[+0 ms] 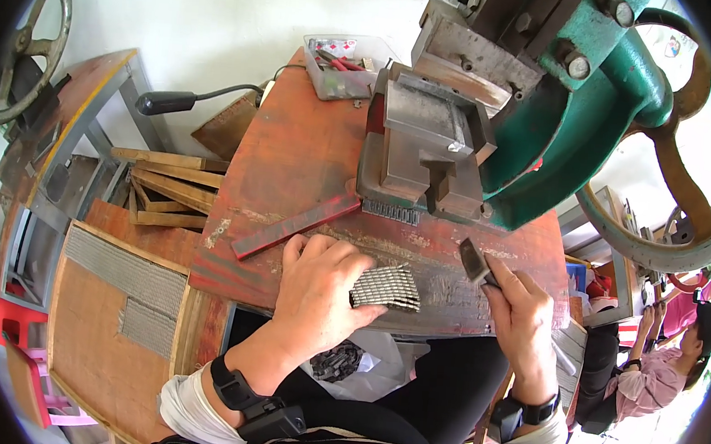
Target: Use a manual press to stamp or bend small metal grid-like components.
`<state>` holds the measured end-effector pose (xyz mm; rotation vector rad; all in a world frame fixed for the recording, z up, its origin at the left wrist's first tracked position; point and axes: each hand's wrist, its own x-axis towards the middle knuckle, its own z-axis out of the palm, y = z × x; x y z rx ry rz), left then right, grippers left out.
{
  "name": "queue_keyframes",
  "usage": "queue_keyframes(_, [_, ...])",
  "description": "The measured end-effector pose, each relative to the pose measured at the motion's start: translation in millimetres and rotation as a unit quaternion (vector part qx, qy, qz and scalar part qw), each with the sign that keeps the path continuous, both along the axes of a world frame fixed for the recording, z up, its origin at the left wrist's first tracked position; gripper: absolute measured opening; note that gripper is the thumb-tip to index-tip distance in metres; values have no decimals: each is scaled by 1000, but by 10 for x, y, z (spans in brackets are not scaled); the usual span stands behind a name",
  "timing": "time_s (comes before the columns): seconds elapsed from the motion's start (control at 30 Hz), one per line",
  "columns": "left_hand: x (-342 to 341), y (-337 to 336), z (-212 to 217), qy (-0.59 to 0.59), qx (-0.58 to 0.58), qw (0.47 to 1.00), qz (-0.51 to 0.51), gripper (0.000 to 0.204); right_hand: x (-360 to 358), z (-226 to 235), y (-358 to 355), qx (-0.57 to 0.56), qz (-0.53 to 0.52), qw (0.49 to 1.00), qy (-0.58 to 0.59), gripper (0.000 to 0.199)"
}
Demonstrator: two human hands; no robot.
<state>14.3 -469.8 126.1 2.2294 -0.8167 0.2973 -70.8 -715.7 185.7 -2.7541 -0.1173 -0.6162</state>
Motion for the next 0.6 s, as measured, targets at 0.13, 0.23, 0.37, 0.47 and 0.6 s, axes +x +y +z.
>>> queue_keyframes(0.13, [-19,13,-2,-20,5,1000,-8,52,96,-341,-416,-116,-6,993,-26,43])
queue_keyframes(0.23, [-15,7,0,-28,16,999,-11,54,126,-366,-420,-125,-8,992,-33,43])
queue_keyframes(0.37, [-6,55,-42,-30,34,999,-12,57,216,-150,73,2,205,979,9,51])
queue_keyframes(0.47, [-1,38,-5,-35,43,998,-17,59,459,-194,282,58,322,943,66,67])
queue_keyframes(0.6, [-12,55,29,-49,42,997,-44,63,599,-317,202,94,332,934,90,71])
